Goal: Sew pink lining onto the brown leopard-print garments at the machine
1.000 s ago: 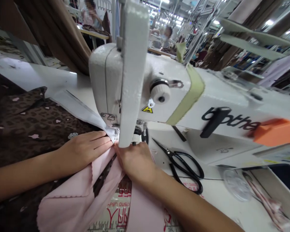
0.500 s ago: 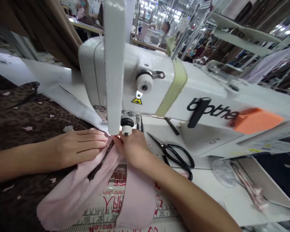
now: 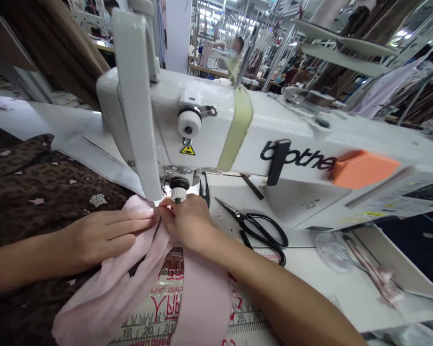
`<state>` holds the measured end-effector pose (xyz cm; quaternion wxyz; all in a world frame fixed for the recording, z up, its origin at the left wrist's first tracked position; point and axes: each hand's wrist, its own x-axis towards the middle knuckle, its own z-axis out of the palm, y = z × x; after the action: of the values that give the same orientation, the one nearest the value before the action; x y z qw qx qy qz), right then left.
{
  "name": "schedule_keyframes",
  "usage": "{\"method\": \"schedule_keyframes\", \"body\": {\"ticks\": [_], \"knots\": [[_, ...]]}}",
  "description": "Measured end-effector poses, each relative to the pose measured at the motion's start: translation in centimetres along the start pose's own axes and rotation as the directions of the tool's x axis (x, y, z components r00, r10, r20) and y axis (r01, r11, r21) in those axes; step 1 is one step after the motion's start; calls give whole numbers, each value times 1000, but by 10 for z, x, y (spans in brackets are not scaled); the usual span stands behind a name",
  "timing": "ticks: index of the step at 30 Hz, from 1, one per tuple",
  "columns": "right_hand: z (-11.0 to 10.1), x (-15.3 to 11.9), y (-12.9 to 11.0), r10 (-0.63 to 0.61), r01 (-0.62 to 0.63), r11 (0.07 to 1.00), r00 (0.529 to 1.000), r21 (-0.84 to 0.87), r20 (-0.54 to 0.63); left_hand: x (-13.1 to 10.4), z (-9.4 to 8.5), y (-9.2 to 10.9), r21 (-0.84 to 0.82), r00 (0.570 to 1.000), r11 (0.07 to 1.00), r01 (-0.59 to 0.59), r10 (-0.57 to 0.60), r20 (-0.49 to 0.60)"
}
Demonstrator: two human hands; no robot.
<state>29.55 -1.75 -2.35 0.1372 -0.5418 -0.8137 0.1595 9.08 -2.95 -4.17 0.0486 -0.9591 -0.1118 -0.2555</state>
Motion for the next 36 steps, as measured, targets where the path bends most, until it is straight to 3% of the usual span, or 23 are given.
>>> {"method": "schedule_keyframes", "body": {"ticks": [3, 8, 12, 18, 24, 28, 36], "knots": [[2, -3, -4, -115, 113, 982, 993, -148, -3, 9, 7, 12, 73, 994, 995, 66, -60, -88], [5, -6, -6, -187, 172, 917, 982, -359, -5, 21, 11, 19, 163, 991, 978, 130, -127, -31], [0, -6, -5, -140, 149, 931, 989, -332, 51, 19, 3, 11, 153, 993, 981, 120, -122, 4], [-14, -7, -1, -115, 124, 989, 988, -85, 108, 4, -10, -4, 64, 997, 997, 36, -41, 71], [-9, -8, -2, -120, 135, 969, 989, -205, 86, 4, 3, 6, 56, 993, 992, 111, -108, -44], [-6, -11, -2, -225, 234, 918, 972, -318, 68, 11, 10, 17, 145, 984, 980, 138, -118, -136], [-8, -12, -6, -234, 266, 859, 964, -436, 128, 16, 9, 14, 181, 983, 972, 149, -126, -131]]}}
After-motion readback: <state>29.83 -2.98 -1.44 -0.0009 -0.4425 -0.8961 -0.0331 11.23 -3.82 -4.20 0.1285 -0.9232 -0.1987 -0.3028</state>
